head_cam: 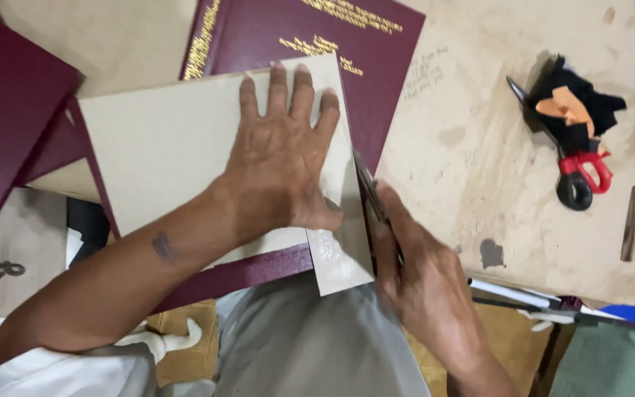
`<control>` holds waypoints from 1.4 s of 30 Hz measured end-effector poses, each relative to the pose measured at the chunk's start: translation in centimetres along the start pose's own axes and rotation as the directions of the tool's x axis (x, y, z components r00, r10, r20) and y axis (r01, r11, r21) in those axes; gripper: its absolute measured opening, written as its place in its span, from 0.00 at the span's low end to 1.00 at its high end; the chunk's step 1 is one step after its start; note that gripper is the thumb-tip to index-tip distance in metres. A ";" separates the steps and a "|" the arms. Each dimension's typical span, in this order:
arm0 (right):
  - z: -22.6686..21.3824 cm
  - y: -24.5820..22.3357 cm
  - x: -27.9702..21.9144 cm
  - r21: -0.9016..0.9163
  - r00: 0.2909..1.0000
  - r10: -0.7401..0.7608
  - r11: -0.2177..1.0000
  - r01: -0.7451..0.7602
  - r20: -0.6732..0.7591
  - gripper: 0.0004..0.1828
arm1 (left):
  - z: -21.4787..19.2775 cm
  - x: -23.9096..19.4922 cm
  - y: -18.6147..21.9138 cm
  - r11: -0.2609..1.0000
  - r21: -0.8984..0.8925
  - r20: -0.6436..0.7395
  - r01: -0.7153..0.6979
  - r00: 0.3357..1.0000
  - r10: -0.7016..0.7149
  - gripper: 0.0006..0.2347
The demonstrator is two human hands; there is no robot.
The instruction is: Trimming the inner paper lining of bound books using a utility knife as part of a finishing process.
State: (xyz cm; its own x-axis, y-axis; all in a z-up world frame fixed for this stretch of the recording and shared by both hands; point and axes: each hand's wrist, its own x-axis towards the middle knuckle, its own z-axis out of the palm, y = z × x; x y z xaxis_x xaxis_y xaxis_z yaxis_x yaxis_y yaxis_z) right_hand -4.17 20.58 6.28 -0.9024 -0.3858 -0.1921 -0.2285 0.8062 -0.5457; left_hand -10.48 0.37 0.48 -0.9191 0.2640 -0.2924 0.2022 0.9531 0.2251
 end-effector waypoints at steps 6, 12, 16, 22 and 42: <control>0.8 1.4 -5.0 -0.079 0.984 0.166 0.984 -0.160 0.067 0.31 | 0.3 -0.1 -0.3 0.999 0.026 -0.054 -0.031 0.998 0.033 0.68; 1.5 3.0 -8.2 -0.125 0.963 0.236 0.968 -0.220 0.130 0.36 | -0.3 0.1 0.1 0.997 0.070 0.026 0.011 1.000 -0.013 0.66; 1.6 2.8 -8.4 -0.149 0.897 0.404 0.912 -0.381 0.180 0.37 | -1.1 0.4 0.6 0.993 0.106 0.124 0.050 0.990 -0.063 0.68; 1.2 2.1 -8.5 -0.122 0.841 0.501 0.866 -0.486 0.206 0.37 | -2.7 0.5 1.4 0.986 0.131 0.288 0.099 0.948 -0.134 0.67; 8.8 8.6 -8.1 0.800 0.794 0.608 0.476 -0.364 -0.001 0.09 | 0.1 -2.0 -2.1 0.994 -0.062 -0.148 -0.094 0.985 0.084 0.69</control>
State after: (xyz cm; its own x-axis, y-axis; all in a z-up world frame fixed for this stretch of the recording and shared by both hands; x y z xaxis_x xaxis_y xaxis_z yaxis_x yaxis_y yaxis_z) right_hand 4.45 26.69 -4.06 -0.8555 0.1844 -0.4838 0.5123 0.1653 -0.8428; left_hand -9.06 -2.10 0.53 -0.9388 0.3186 -0.1311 0.2666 0.9128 0.3093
